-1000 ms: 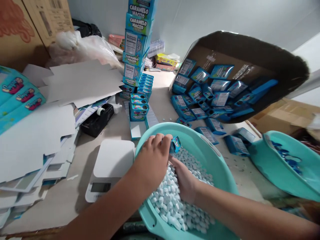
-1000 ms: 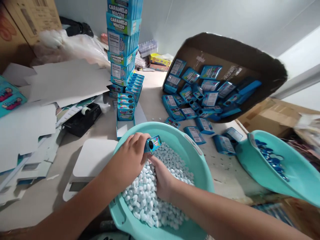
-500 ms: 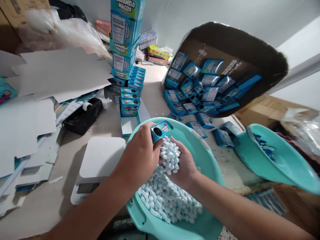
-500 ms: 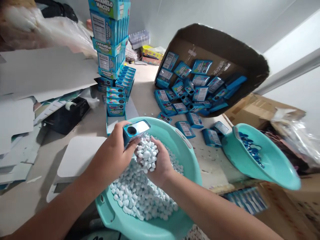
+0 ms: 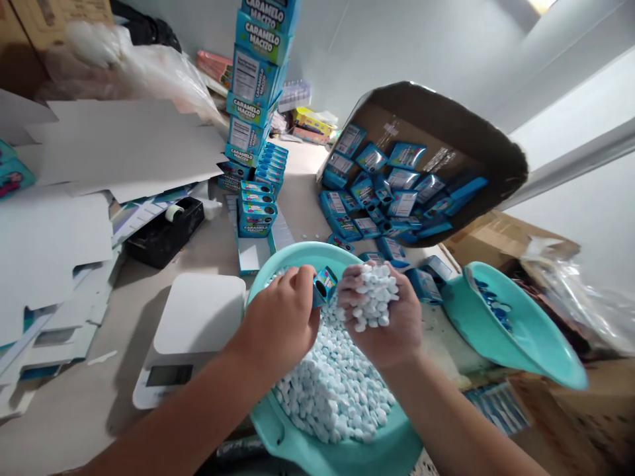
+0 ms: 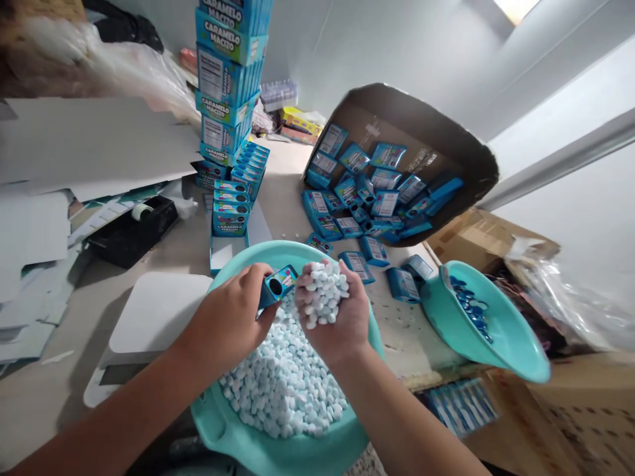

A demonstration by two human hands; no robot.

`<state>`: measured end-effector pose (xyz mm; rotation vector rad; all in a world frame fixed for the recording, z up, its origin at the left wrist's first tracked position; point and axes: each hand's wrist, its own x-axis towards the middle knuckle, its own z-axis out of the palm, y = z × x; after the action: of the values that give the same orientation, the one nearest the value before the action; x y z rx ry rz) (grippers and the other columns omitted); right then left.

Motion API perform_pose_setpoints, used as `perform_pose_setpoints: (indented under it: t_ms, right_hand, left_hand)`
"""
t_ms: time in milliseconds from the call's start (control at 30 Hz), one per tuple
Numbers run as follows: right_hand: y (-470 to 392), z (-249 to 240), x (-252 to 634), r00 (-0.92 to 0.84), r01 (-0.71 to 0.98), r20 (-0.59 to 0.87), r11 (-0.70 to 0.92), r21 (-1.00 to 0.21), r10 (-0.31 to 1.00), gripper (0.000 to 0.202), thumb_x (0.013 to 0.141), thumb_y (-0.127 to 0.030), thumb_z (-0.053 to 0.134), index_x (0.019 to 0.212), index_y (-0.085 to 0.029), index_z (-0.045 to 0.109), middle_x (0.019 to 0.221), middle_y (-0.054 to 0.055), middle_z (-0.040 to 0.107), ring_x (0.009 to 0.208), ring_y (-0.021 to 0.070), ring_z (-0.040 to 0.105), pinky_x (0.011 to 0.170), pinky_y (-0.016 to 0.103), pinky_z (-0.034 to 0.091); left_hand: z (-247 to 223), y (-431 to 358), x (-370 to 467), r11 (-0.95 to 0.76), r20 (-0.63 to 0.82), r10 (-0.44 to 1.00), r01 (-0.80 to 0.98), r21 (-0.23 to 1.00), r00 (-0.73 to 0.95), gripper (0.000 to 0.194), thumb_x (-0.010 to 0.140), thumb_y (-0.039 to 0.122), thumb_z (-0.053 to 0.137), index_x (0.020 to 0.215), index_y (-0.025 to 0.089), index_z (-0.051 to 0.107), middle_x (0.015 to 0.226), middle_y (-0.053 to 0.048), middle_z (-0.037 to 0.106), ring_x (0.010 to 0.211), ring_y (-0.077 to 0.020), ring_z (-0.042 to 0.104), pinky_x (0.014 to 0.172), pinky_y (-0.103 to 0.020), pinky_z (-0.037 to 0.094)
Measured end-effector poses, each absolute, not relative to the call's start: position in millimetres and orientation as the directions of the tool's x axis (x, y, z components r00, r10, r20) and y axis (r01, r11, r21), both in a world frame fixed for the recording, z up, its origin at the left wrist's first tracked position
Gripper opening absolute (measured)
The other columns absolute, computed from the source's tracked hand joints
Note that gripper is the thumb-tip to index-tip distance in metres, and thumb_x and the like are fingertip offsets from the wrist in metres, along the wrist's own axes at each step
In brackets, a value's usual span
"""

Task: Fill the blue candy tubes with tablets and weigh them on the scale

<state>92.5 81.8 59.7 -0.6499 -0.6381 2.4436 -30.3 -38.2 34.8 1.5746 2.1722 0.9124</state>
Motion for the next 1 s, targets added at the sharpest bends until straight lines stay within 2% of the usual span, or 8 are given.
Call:
perform_pose_setpoints:
  t_ms: [133, 300, 467, 633, 867, 1000]
  right_hand:
    - [86, 75, 81, -0.738, -0.388, -0.242, -0.69, -0.611, 0.63, 0.017, 0.074, -0.027, 0.081, 0.084, -0.022, 0.067, 0.086, -0.002, 0.071, 0.073, 0.0083, 0.067, 0.062, 0.015, 0.057]
    - [82, 76, 71, -0.676, -0.387, -0.083, -0.448, -0.806, 0.732, 0.019, 0.079, -0.039, 0.079, 0.08, -0.024, 0.067, 0.083, -0.002, 0.069, 0.07, 0.0112, 0.065, 0.058, 0.021, 0.055]
    - [81, 68, 71, -0.606, -0.373, 0.026, -0.255, -0.892, 0.795, 0.022, 0.083, -0.044, 0.072, 0.076, -0.025, 0.065, 0.08, -0.002, 0.065, 0.07, 0.0121, 0.064, 0.06, 0.024, 0.053]
    - [80, 66, 70, -0.583, -0.347, -0.012, -0.262, -0.9, 0.813, 0.023, 0.081, -0.044, 0.072, 0.072, -0.024, 0.065, 0.079, -0.002, 0.065, 0.069, 0.0133, 0.063, 0.062, 0.026, 0.053]
    - [73, 70, 69, -0.562, -0.349, 0.013, -0.222, -0.91, 0.827, 0.023, 0.076, -0.045, 0.077, 0.071, -0.024, 0.068, 0.077, -0.002, 0.064, 0.074, 0.0162, 0.066, 0.078, 0.033, 0.058]
    - [70, 72, 69, -0.576, -0.352, 0.05, -0.193, -0.916, 0.816, 0.024, 0.079, -0.046, 0.075, 0.072, -0.024, 0.069, 0.076, -0.002, 0.062, 0.076, 0.0155, 0.065, 0.073, 0.03, 0.058]
  left_hand:
    - [34, -41, -30, 0.123, 0.124, 0.955, 0.741, 0.661, -0.269, 0.032, 0.087, 0.011, 0.06, 0.117, 0.018, 0.051, 0.118, -0.013, 0.066, 0.107, -0.0329, 0.067, 0.085, -0.049, 0.06]
    - [32, -41, -30, 0.095, 0.174, 0.944, 0.733, 0.673, -0.281, 0.027, 0.089, 0.015, 0.059, 0.114, 0.019, 0.051, 0.114, -0.011, 0.067, 0.102, -0.0324, 0.067, 0.081, -0.049, 0.061]
    - [27, -41, -30, 0.027, 0.23, 0.943, 0.744, 0.668, -0.24, 0.028, 0.085, 0.011, 0.058, 0.111, 0.019, 0.051, 0.114, -0.012, 0.067, 0.103, -0.0325, 0.067, 0.083, -0.05, 0.061]
    - [22, -42, -29, -0.017, 0.274, 0.938, 0.76, 0.649, -0.213, 0.025, 0.085, 0.011, 0.057, 0.108, 0.019, 0.051, 0.111, -0.012, 0.066, 0.1, -0.0311, 0.067, 0.081, -0.048, 0.062]
    - [21, -41, -28, -0.026, 0.286, 0.935, 0.764, 0.644, -0.21, 0.029, 0.085, 0.01, 0.056, 0.113, 0.019, 0.052, 0.111, -0.011, 0.067, 0.097, -0.0286, 0.068, 0.079, -0.044, 0.062]
    - [21, -40, -28, -0.045, 0.297, 0.937, 0.781, 0.623, -0.183, 0.033, 0.085, 0.01, 0.056, 0.117, 0.017, 0.051, 0.112, -0.012, 0.067, 0.098, -0.0288, 0.067, 0.079, -0.045, 0.062]
